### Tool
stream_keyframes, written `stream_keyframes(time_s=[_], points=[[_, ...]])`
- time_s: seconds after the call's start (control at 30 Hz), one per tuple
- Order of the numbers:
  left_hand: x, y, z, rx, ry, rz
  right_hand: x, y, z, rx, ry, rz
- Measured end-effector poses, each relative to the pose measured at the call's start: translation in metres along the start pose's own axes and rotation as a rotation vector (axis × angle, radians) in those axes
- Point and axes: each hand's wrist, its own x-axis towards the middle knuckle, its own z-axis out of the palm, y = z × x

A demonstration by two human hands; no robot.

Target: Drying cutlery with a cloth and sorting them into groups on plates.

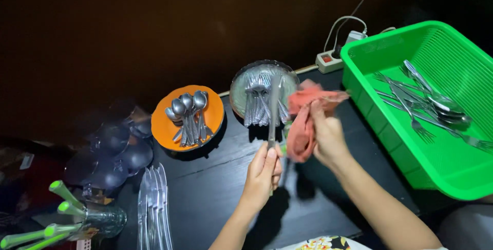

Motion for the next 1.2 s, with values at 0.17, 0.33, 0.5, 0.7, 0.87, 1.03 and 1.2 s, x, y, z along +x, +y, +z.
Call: stream_keyframes(time_s=[0.17, 0.33, 0.5, 0.7, 0.87, 1.03, 1.2], points=[[0.003, -0.028, -0.024, 0.17, 0.094, -0.006, -0.014, 0.009, 0.027, -0.007, -0.197, 0.311], [-0.002, -0.002, -0.009, 0.548, 0.108, 0.052, 0.018, 0.014, 0.015, 0.485, -0.013, 0.301], [0.001, 0.0, -0.02, 0.646, 0.072, 0.358, -0.033, 0.067, 0.025, 0.056, -0.023, 0.238], [-0.004, 0.013, -0.011, 0.64, 0.111, 0.055, -0.003, 0.031, 0.027, 0.188, 0.023, 0.16], [-0.002, 0.009, -0.024, 0.779, 0.093, 0.212, -0.032, 0.074, 0.022, 0.427, 0.162, 0.405], [-0.012, 0.034, -0.019, 0.837, 0.008, 0.067, 0.022, 0.028, -0.034, -0.125, -0.082, -0.018], [-0.026, 0.107, -0.001, 1.254, -0.07, 0.101, 0.045, -0.094, -0.016, -0.651, -0.58, 0.333]])
